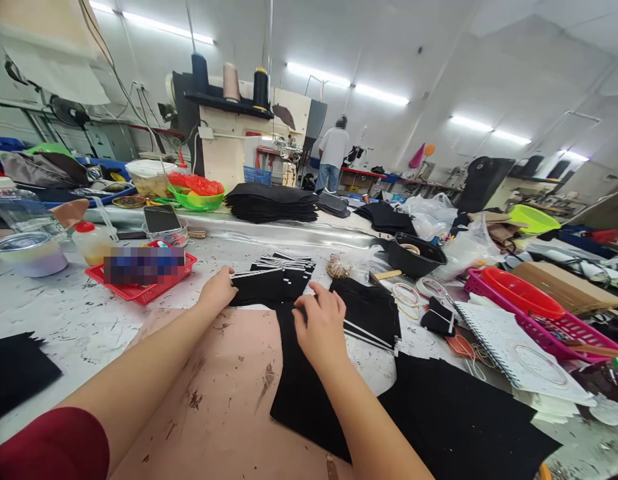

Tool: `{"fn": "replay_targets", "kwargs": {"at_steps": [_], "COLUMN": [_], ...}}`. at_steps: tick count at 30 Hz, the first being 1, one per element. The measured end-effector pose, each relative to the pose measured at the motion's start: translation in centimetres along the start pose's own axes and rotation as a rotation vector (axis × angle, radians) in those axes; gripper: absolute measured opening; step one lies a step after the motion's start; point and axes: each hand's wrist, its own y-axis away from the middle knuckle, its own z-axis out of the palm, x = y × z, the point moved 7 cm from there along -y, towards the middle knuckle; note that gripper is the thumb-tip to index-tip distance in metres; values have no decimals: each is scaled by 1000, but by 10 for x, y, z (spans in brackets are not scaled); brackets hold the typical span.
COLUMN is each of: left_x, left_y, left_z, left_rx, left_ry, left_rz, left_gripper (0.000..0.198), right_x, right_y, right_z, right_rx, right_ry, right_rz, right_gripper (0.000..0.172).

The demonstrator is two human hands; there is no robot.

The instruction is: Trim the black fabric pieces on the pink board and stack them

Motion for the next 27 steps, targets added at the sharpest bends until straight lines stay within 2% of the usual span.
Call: {"fn": "replay_targets", "kwargs": {"at_steps": [3,9,14,16,18,21,24,27], "left_x": [-3,-4,3,11,24,42,44,28], "left_y": [2,8,13,23,44,98,157,197], "left_z": [2,4,-6,-13,-20,-28,-30,-20], "left_rx": [-12,-10,75,84,49,-94,-237,-341], "left_ry": [35,143,332,460,614,851,1012,1139], "left_rz": [-16,-28,-40,-15,50,170,190,69], "left_gripper": [29,30,31,29,24,23,22,24], "right_x": [-27,-59,-72,-72,-73,-81,-92,-99], "right_y": [7,14,20,22,23,25,32,47], "right_z": [0,2,-2,-6,-13,-29,-37,-37], "right_rx": [-12,-7,-6,-3,22,47,-77,-248], "right_ry": [-26,-110,-107,-109,-119,-166,-331,-562], "right_rz": [-129,-241,-303,-301,-299,-325,-272,-137], "right_gripper": [9,9,11,12,16,24,17,14]}}
